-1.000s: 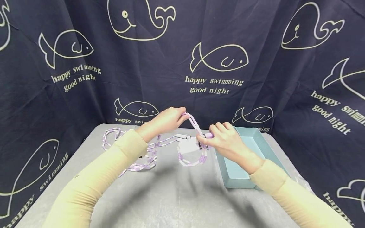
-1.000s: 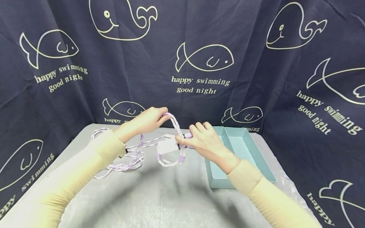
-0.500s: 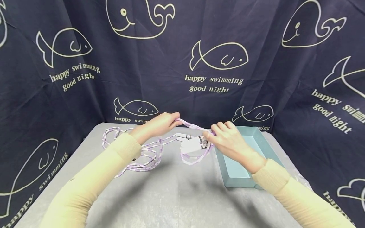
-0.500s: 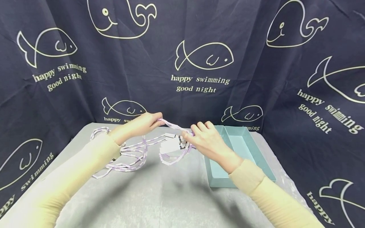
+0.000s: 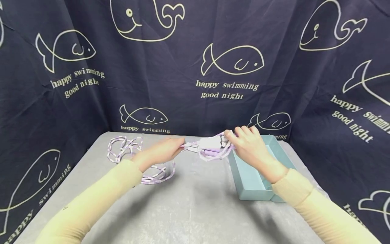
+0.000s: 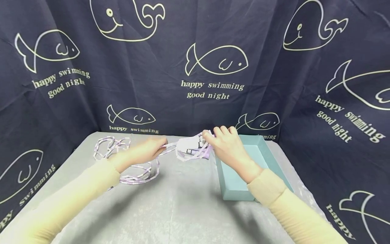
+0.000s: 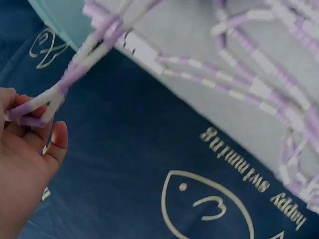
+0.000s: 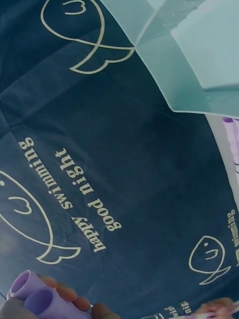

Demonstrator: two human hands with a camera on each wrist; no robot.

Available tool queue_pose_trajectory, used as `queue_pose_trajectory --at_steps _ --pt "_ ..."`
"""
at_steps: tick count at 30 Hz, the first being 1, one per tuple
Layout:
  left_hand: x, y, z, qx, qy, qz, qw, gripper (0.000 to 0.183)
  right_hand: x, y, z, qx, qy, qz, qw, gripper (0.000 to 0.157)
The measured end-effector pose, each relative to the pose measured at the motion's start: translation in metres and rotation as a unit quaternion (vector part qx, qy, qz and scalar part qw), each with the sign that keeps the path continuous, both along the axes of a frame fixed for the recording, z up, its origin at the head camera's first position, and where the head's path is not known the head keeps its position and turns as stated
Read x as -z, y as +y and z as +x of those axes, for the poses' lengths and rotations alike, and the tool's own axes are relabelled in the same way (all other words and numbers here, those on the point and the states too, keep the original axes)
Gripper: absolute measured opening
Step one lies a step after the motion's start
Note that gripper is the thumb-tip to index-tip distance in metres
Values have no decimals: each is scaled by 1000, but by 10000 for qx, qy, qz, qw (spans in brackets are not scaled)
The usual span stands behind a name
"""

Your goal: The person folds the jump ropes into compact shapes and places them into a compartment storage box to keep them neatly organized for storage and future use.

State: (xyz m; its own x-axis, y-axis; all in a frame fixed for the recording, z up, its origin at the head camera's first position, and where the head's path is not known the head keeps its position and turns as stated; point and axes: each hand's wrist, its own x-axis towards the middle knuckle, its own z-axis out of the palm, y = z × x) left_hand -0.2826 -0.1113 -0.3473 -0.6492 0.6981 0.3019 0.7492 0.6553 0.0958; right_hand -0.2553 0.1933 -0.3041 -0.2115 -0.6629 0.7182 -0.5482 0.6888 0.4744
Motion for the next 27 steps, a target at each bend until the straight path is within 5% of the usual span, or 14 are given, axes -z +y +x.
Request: queue_pose_trajectory --at_steps 10,21,27 --pt "29 5 34 -13 -169 -209 9996 15 -2 7 -1 252 -188 -109 9994 34" --pt "29 12 54 73 66 -412 9991 13 -2 8 0 635 -692 -206 9954 46" --pt "28 16 61 86 -96 -513 9986 13 -1 6 1 849 -960 -284 9914 29"
